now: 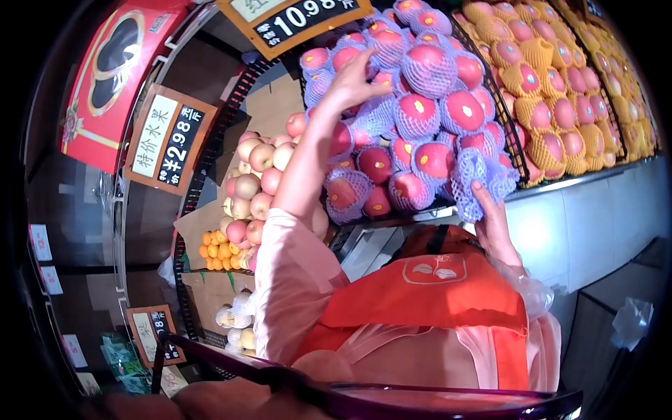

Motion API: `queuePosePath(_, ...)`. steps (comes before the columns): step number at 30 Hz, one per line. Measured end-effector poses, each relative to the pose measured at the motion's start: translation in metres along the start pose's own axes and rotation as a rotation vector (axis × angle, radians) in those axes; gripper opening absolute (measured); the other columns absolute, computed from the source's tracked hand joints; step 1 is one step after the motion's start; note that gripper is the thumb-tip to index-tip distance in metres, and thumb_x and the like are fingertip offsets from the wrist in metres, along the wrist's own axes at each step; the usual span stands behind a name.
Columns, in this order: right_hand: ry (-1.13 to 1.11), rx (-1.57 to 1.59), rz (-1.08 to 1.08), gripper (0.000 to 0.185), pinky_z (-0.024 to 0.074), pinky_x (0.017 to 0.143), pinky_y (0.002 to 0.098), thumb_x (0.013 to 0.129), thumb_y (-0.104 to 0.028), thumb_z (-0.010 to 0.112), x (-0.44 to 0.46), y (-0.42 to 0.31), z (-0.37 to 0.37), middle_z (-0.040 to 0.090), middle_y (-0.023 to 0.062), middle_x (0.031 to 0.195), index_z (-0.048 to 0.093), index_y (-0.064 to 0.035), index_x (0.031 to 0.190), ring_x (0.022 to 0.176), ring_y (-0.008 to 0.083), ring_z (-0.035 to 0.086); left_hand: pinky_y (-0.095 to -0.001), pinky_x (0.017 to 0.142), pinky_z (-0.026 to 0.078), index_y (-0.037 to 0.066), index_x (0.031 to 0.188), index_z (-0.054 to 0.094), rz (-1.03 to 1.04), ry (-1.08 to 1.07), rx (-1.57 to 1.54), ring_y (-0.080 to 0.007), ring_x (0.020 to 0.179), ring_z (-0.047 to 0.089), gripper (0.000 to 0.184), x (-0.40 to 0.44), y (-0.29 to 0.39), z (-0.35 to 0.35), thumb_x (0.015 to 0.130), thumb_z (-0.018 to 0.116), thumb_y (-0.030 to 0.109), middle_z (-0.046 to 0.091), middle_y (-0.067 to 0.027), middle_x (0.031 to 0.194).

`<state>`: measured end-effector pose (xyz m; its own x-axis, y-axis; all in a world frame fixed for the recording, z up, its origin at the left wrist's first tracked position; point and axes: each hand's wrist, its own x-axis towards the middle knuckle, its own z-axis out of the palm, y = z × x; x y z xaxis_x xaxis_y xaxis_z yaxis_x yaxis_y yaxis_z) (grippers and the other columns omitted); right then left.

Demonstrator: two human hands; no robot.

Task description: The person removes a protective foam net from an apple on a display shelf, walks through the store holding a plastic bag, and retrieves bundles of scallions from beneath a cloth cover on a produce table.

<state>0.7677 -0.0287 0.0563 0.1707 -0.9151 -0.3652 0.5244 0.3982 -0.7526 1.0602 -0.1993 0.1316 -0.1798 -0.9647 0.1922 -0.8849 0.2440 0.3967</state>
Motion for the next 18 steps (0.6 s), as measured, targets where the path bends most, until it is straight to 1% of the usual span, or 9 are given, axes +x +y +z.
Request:
queuePosePath(2, -0.032, 0.03, 0.062, 0.053, 0.0454, 0.078, 0.0286, 0.085, -0.023, 0.063, 0.0, 0.003, -0.006, 0.055, 0.0065, 0.112, 0.04, -0.0028, 0.128, 0.097, 0.0149, 0.056, -0.0373, 0.09, 0.044, 0.004, 0.127, 0.045, -0.037, -0.163, -0.013, -0.0296, 0.105, 0.057, 0.078, -0.013, -0.021, 0.019, 0.06, 0.079, 0.027, 0.058, -0.0193, 0.113)
queuePosePath(5, -0.061, -0.003, 0.086, 0.05, 0.0446, 0.066, 0.0258, 0.085, -0.027, 0.063, 0.002, 0.006, -0.006, 0.057, 0.0039, 0.105, 0.043, -0.0042, 0.124, 0.086, 0.0115, 0.056, -0.0398, 0.082, 0.047, 0.009, 0.118, 0.054, -0.092, -0.236, 0.09, -0.0312, 0.099, 0.059, 0.058, -0.03, -0.014, 0.037, 0.066, 0.074, 0.025, 0.061, -0.0179, 0.105)
queuePosePath(8, -0.038, -0.002, 0.067, 0.046, 0.0416, 0.057, 0.023, 0.085, -0.029, 0.062, 0.0, 0.005, 0.007, 0.058, 0.0015, 0.099, 0.046, -0.0057, 0.122, 0.077, 0.0088, 0.055, -0.0404, 0.081, 0.047, 0.008, 0.109, 0.06, -0.199, -0.122, 0.204, -0.033, 0.099, 0.058, 0.043, -0.037, -0.01, 0.036, 0.07, 0.069, 0.024, 0.063, -0.0166, 0.101)
queuePosePath(9, -0.032, 0.006, 0.062, 0.046, 0.0415, 0.057, 0.0229, 0.085, -0.029, 0.062, 0.0, 0.005, 0.01, 0.058, 0.0014, 0.099, 0.046, -0.0058, 0.121, 0.077, 0.0087, 0.055, -0.0413, 0.076, 0.047, 0.005, 0.096, 0.064, -0.172, 0.026, 0.222, -0.0327, 0.09, 0.059, 0.028, -0.043, 0.0, 0.022, 0.073, 0.065, 0.022, 0.064, -0.0142, 0.092)
queuePosePath(12, -0.115, -0.037, 0.105, 0.051, 0.0435, 0.055, 0.0255, 0.086, -0.036, 0.059, 0.007, 0.017, -0.001, 0.056, 0.0028, 0.104, 0.041, -0.0081, 0.125, 0.082, 0.0112, 0.056, -0.0427, 0.069, 0.047, 0.005, 0.088, 0.063, 0.181, 0.615, 0.169, -0.0312, 0.081, 0.06, 0.022, -0.072, 0.022, 0.002, 0.07, 0.062, 0.017, 0.063, -0.0126, 0.087)
queuePosePath(14, -0.162, -0.042, 0.153, 0.05, 0.046, 0.057, 0.0258, 0.088, -0.037, 0.056, 0.006, 0.024, 0.0, 0.056, 0.0033, 0.106, 0.041, -0.0082, 0.126, 0.085, 0.0117, 0.057, -0.0427, 0.065, 0.046, 0.007, 0.081, 0.061, 0.358, 0.327, 0.198, -0.0301, 0.076, 0.058, 0.018, -0.108, 0.059, 0.002, 0.065, 0.06, 0.014, 0.061, -0.0102, 0.084)
queuePosePath(15, -0.214, 0.062, 0.199, 0.048, 0.0505, 0.067, 0.0278, 0.09, -0.039, 0.052, 0.004, 0.027, 0.003, 0.056, 0.0047, 0.111, 0.042, -0.0079, 0.126, 0.089, 0.0137, 0.058, -0.0424, 0.068, 0.048, 0.008, 0.08, 0.061, 0.546, 0.442, 0.106, -0.0288, 0.08, 0.059, 0.018, -0.131, 0.072, 0.025, 0.062, 0.059, 0.013, 0.061, -0.0092, 0.087)
queuePosePath(16, -0.196, 0.141, 0.234, 0.047, 0.0504, 0.069, 0.0285, 0.09, -0.038, 0.052, -0.002, 0.026, 0.008, 0.056, 0.004, 0.111, 0.043, -0.0072, 0.125, 0.091, 0.0135, 0.058, -0.0425, 0.072, 0.049, 0.008, 0.079, 0.061, 0.66, 0.252, 0.01, -0.0278, 0.085, 0.059, 0.017, -0.145, 0.097, 0.024, 0.064, 0.058, 0.015, 0.06, -0.0103, 0.087)
queuePosePath(18, -0.155, 0.303, 0.3, 0.045, 0.0501, 0.075, 0.0299, 0.091, -0.036, 0.052, -0.013, 0.021, 0.021, 0.056, 0.0027, 0.111, 0.045, -0.0058, 0.123, 0.094, 0.013, 0.057, -0.0434, 0.078, 0.049, 0.006, 0.079, 0.06, 0.815, 0.272, 0.021, -0.0281, 0.091, 0.058, 0.018, -0.174, 0.12, 0.053, 0.066, 0.057, 0.018, 0.059, -0.0117, 0.089)
